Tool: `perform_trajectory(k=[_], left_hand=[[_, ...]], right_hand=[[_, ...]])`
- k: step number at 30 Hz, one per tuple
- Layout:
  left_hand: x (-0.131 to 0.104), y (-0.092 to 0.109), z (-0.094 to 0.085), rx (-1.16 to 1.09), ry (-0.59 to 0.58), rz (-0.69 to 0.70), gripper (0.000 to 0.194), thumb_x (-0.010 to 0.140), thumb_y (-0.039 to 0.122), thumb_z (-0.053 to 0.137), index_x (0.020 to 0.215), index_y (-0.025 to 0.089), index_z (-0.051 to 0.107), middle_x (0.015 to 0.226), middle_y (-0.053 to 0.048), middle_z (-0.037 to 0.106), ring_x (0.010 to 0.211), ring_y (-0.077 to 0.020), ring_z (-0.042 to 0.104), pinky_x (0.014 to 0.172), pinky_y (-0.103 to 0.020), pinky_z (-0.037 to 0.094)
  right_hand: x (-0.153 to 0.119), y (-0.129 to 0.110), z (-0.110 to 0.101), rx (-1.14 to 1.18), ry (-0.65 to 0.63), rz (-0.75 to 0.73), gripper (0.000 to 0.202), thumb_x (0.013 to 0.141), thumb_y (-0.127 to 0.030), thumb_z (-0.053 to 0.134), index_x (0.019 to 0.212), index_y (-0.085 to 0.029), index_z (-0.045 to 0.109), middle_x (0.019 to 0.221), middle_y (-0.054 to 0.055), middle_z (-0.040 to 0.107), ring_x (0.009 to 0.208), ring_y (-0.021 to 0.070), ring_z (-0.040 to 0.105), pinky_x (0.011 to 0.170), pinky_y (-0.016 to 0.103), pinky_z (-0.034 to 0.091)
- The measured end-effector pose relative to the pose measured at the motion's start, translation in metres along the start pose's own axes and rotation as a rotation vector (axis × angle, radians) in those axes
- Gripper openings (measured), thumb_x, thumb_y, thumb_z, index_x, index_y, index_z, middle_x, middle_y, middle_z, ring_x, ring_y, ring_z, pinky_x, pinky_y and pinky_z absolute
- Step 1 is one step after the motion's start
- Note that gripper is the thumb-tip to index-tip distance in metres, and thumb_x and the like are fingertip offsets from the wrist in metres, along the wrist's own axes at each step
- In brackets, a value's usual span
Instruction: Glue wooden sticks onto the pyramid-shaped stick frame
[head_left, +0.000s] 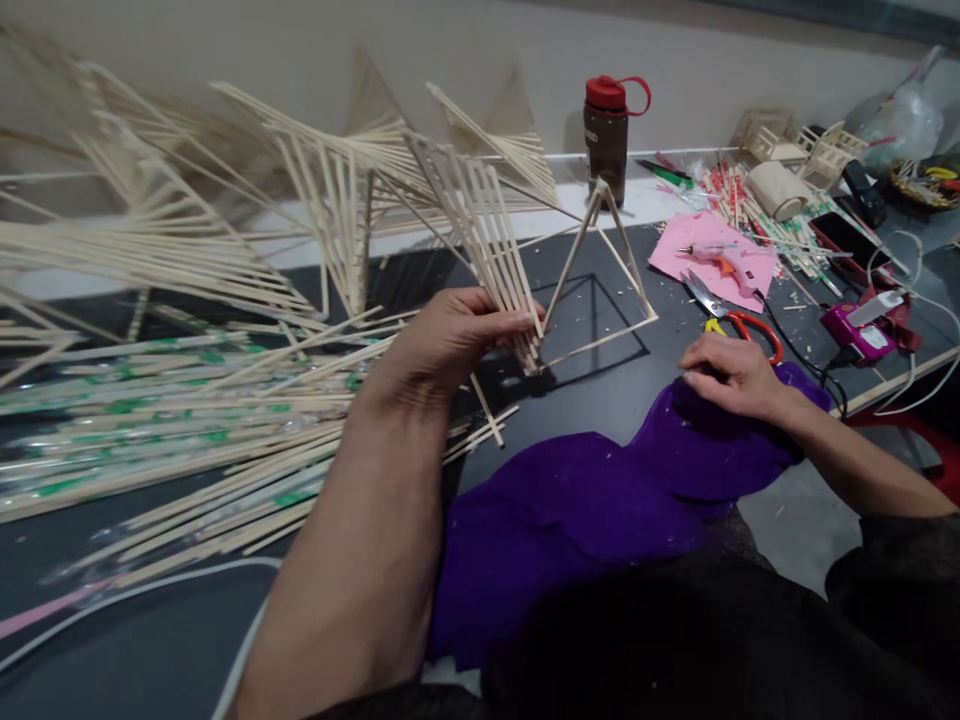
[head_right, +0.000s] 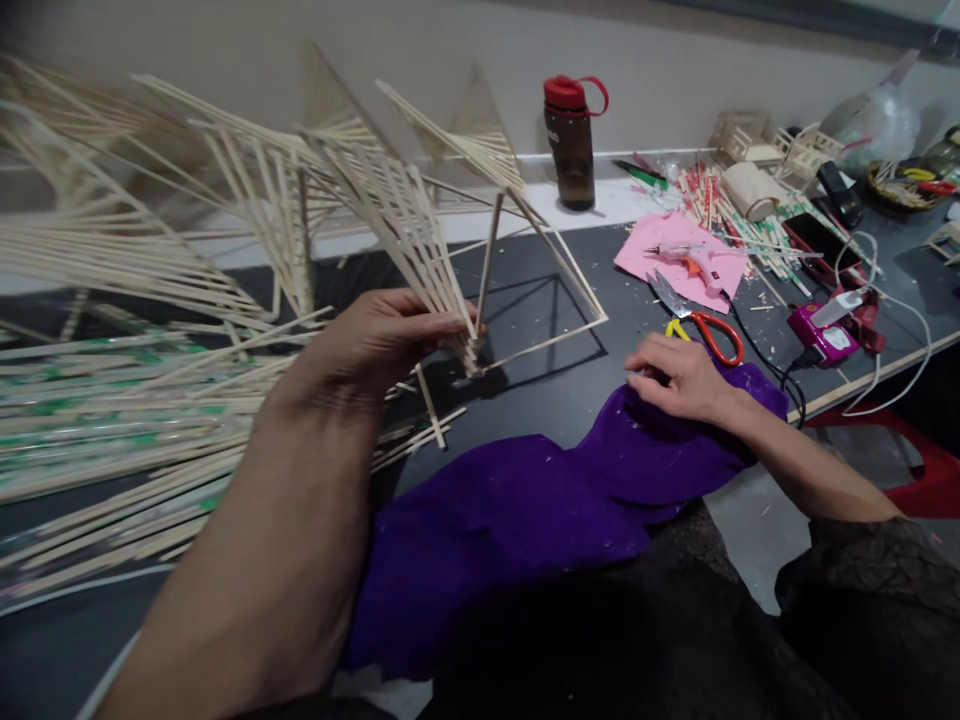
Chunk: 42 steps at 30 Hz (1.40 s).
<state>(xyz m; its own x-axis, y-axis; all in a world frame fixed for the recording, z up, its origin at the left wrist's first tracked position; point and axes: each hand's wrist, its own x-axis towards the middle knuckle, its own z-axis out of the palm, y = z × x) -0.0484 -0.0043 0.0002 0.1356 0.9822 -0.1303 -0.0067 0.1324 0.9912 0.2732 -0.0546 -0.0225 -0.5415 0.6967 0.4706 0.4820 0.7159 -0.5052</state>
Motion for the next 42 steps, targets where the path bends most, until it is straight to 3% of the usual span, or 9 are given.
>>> perform_trajectory(k=[5,8,11,14,17,23,30,36,42], left_hand=[[0.004,-0.002,0.011,-0.035,0.091,0.037,0.019,0.051,0.022,0.081,0.067,0.014,0.073,0.062,-0.003,0.067,0.054,-0.0106,0.055,0.048,-0.022,0.037],[0.007,-0.004,0.016,-0.065,0.149,0.036,0.02,0.05,0.023,0.079,0.067,0.014,0.072,0.061,-0.002,0.066,0.053,-0.0107,0.054,0.045,-0.021,0.037],[0.009,-0.006,0.019,-0.106,0.198,0.035,0.018,0.052,0.022,0.078,0.067,0.014,0.071,0.06,-0.002,0.065,0.051,-0.0098,0.053,0.045,-0.02,0.037],[0.01,-0.007,0.024,-0.146,0.225,0.033,0.016,0.053,0.022,0.078,0.065,0.015,0.07,0.06,-0.001,0.065,0.053,-0.01,0.053,0.048,-0.02,0.04],[0.008,-0.007,0.029,-0.186,0.225,0.025,0.017,0.053,0.021,0.079,0.066,0.015,0.07,0.061,-0.001,0.066,0.056,-0.0108,0.056,0.051,-0.021,0.042],[0.005,-0.012,0.044,-0.232,0.128,0.012,0.021,0.05,0.024,0.081,0.066,0.015,0.071,0.06,-0.001,0.066,0.054,-0.0105,0.054,0.052,-0.022,0.041],[0.002,-0.022,0.064,-0.319,0.058,-0.061,0.022,0.048,0.026,0.083,0.065,0.015,0.072,0.059,0.0,0.064,0.052,-0.0097,0.052,0.052,-0.023,0.042],[0.001,-0.027,0.068,-0.301,0.099,-0.099,0.024,0.05,0.026,0.083,0.068,0.015,0.072,0.06,0.0,0.064,0.051,-0.0106,0.052,0.051,-0.025,0.045],[0.001,-0.029,0.07,-0.278,0.117,-0.144,0.023,0.052,0.025,0.082,0.069,0.016,0.07,0.06,0.001,0.063,0.052,-0.0117,0.054,0.051,-0.026,0.048]], right_hand=[[0.037,-0.049,-0.027,0.247,0.277,-0.001,0.009,0.086,-0.019,0.063,0.088,-0.023,0.071,0.074,0.001,0.066,0.062,0.0127,0.06,0.055,0.029,0.046],[0.055,-0.087,-0.048,0.437,0.485,-0.186,0.009,0.084,-0.024,0.068,0.089,-0.027,0.076,0.069,0.001,0.066,0.052,0.0119,0.056,0.048,0.031,0.046],[0.064,-0.109,-0.056,0.445,0.437,-0.105,0.016,0.09,-0.034,0.064,0.081,-0.029,0.075,0.063,0.003,0.064,0.053,0.0135,0.059,0.051,0.033,0.052],[0.073,-0.097,-0.037,0.476,0.172,-0.116,0.009,0.086,-0.027,0.067,0.079,-0.027,0.072,0.062,-0.001,0.066,0.054,0.0121,0.06,0.051,0.03,0.051],[0.083,-0.062,0.003,0.491,-0.023,0.157,0.015,0.084,-0.024,0.065,0.069,-0.019,0.066,0.057,-0.004,0.06,0.048,0.0071,0.054,0.046,0.022,0.043],[0.088,-0.017,0.055,0.583,0.032,0.462,0.019,0.079,-0.035,0.065,0.084,-0.017,0.063,0.072,-0.002,0.063,0.052,0.0066,0.057,0.043,0.019,0.04],[0.08,-0.013,0.064,0.668,0.048,0.5,0.025,0.079,-0.04,0.066,0.08,-0.018,0.054,0.067,-0.004,0.057,0.051,0.0073,0.057,0.038,0.017,0.039],[0.076,-0.011,0.058,0.577,-0.034,0.578,0.018,0.078,-0.025,0.064,0.093,-0.016,0.059,0.066,-0.004,0.06,0.046,0.0063,0.057,0.04,0.018,0.041],[0.076,-0.01,0.058,0.53,-0.058,0.571,0.01,0.08,-0.02,0.065,0.086,-0.017,0.057,0.061,-0.005,0.059,0.043,0.005,0.055,0.039,0.017,0.04]])
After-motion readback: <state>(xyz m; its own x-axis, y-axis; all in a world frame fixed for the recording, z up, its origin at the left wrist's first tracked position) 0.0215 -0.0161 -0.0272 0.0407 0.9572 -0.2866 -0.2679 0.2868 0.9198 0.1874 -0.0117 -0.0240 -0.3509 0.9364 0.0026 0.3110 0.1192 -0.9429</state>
